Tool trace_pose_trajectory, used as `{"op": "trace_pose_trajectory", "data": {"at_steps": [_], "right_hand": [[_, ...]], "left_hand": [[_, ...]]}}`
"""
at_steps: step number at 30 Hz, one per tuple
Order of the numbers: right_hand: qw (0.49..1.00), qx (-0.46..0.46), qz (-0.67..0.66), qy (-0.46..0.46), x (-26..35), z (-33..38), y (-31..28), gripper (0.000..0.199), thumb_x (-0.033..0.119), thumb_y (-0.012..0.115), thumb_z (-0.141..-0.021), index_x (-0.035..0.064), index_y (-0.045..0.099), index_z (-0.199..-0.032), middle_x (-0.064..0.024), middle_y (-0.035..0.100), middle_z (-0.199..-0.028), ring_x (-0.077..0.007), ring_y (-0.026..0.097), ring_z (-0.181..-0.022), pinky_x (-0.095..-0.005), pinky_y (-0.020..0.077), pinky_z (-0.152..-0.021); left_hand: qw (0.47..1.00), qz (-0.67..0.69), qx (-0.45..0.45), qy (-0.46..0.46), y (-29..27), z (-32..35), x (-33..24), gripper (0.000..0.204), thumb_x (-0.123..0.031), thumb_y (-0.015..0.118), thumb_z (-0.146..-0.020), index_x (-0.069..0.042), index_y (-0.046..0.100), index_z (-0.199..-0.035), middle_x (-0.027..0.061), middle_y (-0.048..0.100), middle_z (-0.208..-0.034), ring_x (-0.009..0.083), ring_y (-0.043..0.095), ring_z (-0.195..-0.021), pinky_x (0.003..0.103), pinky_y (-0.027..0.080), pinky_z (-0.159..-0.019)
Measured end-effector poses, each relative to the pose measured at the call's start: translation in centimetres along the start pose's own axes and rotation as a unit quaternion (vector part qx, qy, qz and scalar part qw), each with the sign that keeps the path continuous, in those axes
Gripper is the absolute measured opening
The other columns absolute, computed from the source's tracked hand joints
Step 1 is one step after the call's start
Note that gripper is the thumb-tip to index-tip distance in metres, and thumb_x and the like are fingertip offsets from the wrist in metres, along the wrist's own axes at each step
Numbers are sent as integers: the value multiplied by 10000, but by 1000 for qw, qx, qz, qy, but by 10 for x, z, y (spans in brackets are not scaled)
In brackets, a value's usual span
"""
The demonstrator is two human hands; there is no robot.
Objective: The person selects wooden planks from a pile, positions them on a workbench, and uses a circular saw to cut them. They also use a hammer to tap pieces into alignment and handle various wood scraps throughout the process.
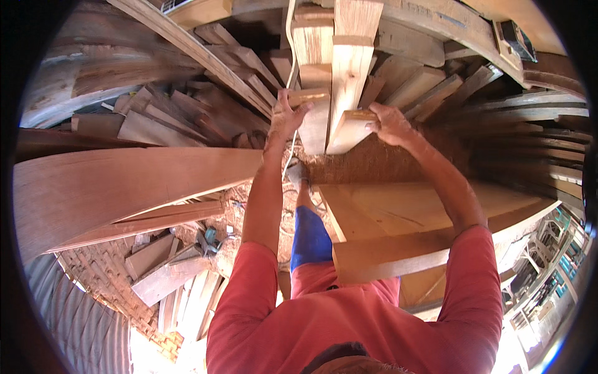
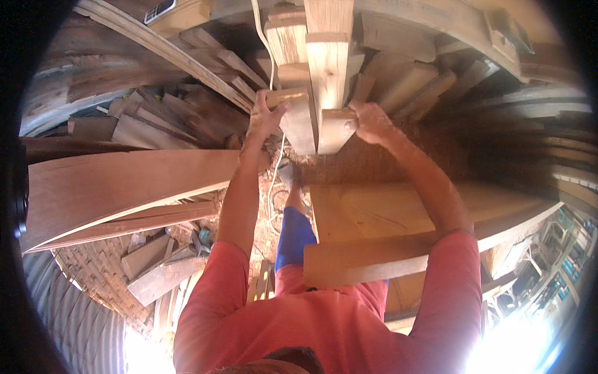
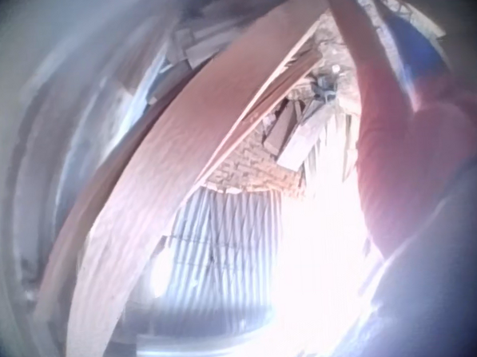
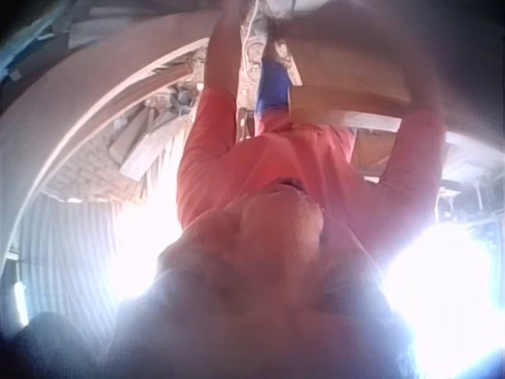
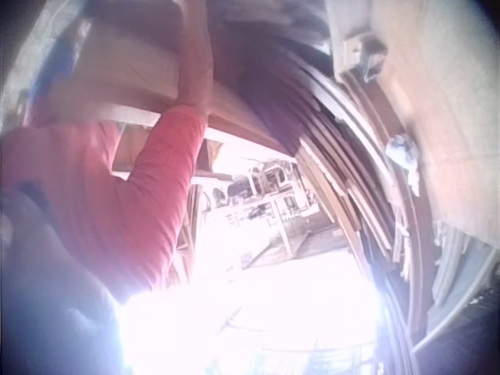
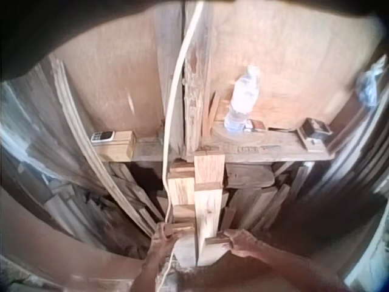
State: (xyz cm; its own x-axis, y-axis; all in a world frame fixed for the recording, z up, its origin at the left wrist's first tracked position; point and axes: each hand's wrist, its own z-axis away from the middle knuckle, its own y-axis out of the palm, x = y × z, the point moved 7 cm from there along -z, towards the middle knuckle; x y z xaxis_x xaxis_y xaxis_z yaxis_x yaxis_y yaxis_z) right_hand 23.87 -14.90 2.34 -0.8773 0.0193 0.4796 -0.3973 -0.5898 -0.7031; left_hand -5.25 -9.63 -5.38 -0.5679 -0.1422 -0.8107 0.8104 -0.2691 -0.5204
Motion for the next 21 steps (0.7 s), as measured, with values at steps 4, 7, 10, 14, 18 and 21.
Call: {"op": "trace_pose_trajectory", "data": {"at_steps": [4,7,10,14,18,21], "right_hand": [[1000,4,-25,-13,11,9,-17,398,217,793,-874,-33,617,-1128,-272,694,-988,-427,690,-1000,-504,510,-879],[998,11,-27,-52,24,14,-18,340,191,766,-907,-17,595,-1114,-262,679,-987,-446,672,-1005,-503,505,-847],[997,-32,-8,-69,8,15,9,361,190,757,-921,0,562,-1158,-253,672,-1009,-457,664,-1017,-510,504,-831],[994,-51,-48,-79,2,-3,15,398,223,739,-941,-33,530,-1164,-301,639,-1094,-495,619,-1077,-526,482,-881],[998,-25,-47,-19,-11,-9,11,478,262,729,-953,12,492,-1285,-268,665,-1112,-445,660,-1093,-534,501,-902],[995,-26,-69,65,-17,-17,3,626,374,696,-974,9,445,-1416,-282,622,-1289,-435,636,-1195,-511,490,-1026]], "left_hand": [[997,-6,-44,68,-9,7,11,826,-630,754,-862,-48,432,-1351,272,585,-1237,418,640,-1118,513,535,-908],[998,5,-40,58,-12,9,17,855,-670,737,-850,-50,431,-1352,241,599,-1196,425,655,-1054,526,543,-884],[1000,8,-19,11,-8,10,10,879,-697,728,-838,-50,430,-1354,244,589,-1222,432,653,-1071,529,541,-890],[999,-14,-29,22,-8,15,9,903,-717,721,-828,-50,426,-1360,254,588,-1213,442,655,-1075,523,548,-884],[998,-6,-35,51,-5,23,11,866,-688,719,-852,-53,429,-1366,234,582,-1227,426,643,-1109,512,545,-900],[996,37,-26,73,-2,19,7,879,-641,725,-878,-65,392,-1452,240,540,-1318,413,616,-1184,493,537,-960]]}}
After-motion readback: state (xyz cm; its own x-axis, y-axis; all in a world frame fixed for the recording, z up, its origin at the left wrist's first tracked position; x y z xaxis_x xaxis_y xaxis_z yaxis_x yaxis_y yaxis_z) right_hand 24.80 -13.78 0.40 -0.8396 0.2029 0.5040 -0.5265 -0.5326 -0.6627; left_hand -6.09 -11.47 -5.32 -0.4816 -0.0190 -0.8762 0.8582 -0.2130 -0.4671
